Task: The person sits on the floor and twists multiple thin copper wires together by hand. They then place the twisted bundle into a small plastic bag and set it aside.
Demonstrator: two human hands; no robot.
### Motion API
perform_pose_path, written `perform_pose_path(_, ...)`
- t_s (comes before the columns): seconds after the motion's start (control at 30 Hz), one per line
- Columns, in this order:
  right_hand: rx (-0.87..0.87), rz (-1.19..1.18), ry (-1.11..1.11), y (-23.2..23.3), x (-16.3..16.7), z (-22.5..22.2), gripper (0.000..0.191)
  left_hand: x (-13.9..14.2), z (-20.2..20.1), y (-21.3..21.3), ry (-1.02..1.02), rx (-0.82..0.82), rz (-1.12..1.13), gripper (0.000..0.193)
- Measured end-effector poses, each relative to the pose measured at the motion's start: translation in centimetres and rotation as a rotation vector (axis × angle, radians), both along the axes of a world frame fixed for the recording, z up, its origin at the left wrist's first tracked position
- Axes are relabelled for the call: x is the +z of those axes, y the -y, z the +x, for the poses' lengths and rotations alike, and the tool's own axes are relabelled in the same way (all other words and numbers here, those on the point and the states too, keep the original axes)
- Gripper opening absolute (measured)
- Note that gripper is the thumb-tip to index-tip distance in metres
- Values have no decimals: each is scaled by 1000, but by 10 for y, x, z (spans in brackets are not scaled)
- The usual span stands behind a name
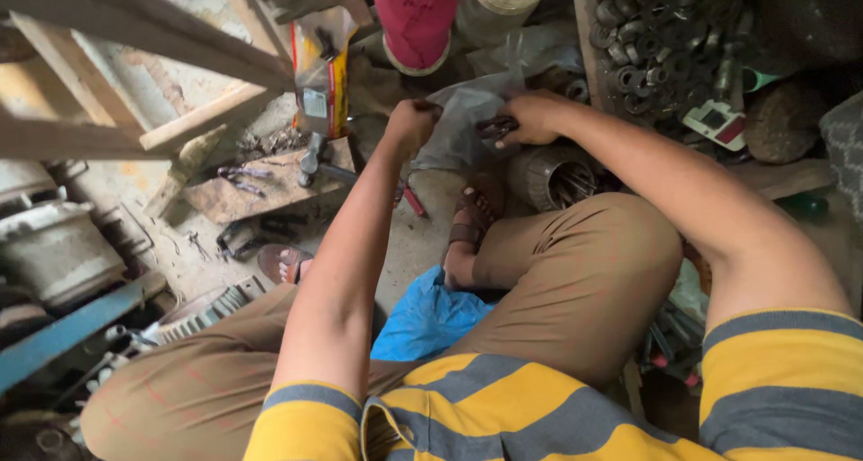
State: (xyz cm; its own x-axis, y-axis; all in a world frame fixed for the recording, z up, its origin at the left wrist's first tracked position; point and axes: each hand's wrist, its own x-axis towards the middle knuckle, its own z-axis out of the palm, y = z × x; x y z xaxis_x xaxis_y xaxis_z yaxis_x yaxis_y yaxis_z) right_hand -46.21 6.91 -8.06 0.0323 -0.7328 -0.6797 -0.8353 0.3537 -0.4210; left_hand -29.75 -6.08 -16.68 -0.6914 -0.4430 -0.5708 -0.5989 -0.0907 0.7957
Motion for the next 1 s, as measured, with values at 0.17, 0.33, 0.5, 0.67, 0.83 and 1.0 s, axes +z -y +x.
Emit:
perform_pose_path(0.17, 118, 85, 76, -21, 7, -3, 53, -10, 15, -15, -98, -91, -201, 52)
perform_pose_path(0.33, 250, 58, 2, -65, 40, 6, 48, 16, 42, -40, -266, -212, -352, 66)
perform_pose_path(0.5, 231, -11, -28, -80, 105, 29, 46, 75, 74, -55, -476, -182, -401, 74)
perform_pose_path(0.67, 243, 97, -147, -100, 176, 77, 52, 161, 134, -73, -647, -204, -407, 79)
perform_pose_path(0.83, 182, -96, 74, -116, 234, 122, 60, 219, 199, -88, -675, -278, -439, 87)
perform_pose_path(1.0, -222, -456, 743, -120, 200, 216, 23, 229, 250, -98, -414, -314, -445, 80)
